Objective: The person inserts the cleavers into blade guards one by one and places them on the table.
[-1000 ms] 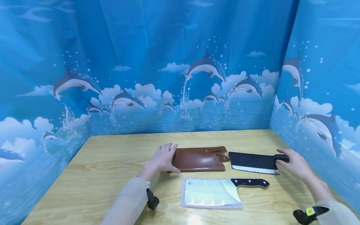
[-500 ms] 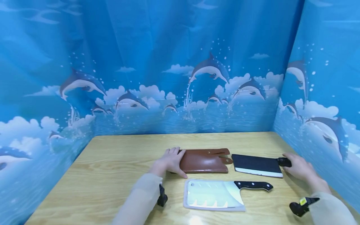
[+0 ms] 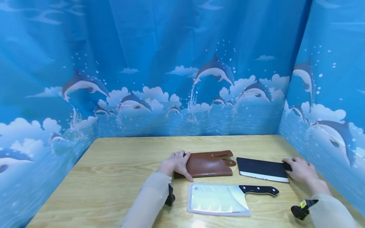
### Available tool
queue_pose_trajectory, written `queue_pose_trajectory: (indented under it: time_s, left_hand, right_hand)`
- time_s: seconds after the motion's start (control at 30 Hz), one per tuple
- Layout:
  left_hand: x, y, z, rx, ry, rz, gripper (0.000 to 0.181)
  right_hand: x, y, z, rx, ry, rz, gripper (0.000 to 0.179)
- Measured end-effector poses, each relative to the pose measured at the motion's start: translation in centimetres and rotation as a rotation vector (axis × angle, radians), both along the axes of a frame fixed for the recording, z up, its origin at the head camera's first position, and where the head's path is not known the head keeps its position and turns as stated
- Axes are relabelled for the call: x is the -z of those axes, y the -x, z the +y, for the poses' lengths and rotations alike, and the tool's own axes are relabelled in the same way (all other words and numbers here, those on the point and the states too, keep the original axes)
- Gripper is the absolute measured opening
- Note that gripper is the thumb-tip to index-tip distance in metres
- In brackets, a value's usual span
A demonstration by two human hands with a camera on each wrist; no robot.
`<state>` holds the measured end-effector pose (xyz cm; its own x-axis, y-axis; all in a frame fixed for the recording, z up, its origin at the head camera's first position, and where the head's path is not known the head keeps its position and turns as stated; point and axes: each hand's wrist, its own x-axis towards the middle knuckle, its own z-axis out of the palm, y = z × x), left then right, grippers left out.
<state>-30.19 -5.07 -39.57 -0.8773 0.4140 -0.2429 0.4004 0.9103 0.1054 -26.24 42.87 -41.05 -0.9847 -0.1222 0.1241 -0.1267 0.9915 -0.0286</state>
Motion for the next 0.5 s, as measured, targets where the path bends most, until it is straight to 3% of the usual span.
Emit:
queue_pose_trajectory:
  time_s: [0.17, 0.5]
  left_hand:
    - [-0.03, -0.15, 0.03, -0.03, -0.004, -0.037, 0.12]
    - [0.44, 0.06, -0.31, 0.025, 0.05, 0.073, 0.119]
  right_hand:
    - [0.19, -0.01, 0.14, -0.013, -0.037, -0.004, 0.042]
    - [0.49, 0.09, 0.45, -0.063, -0.081, 0.025, 0.038]
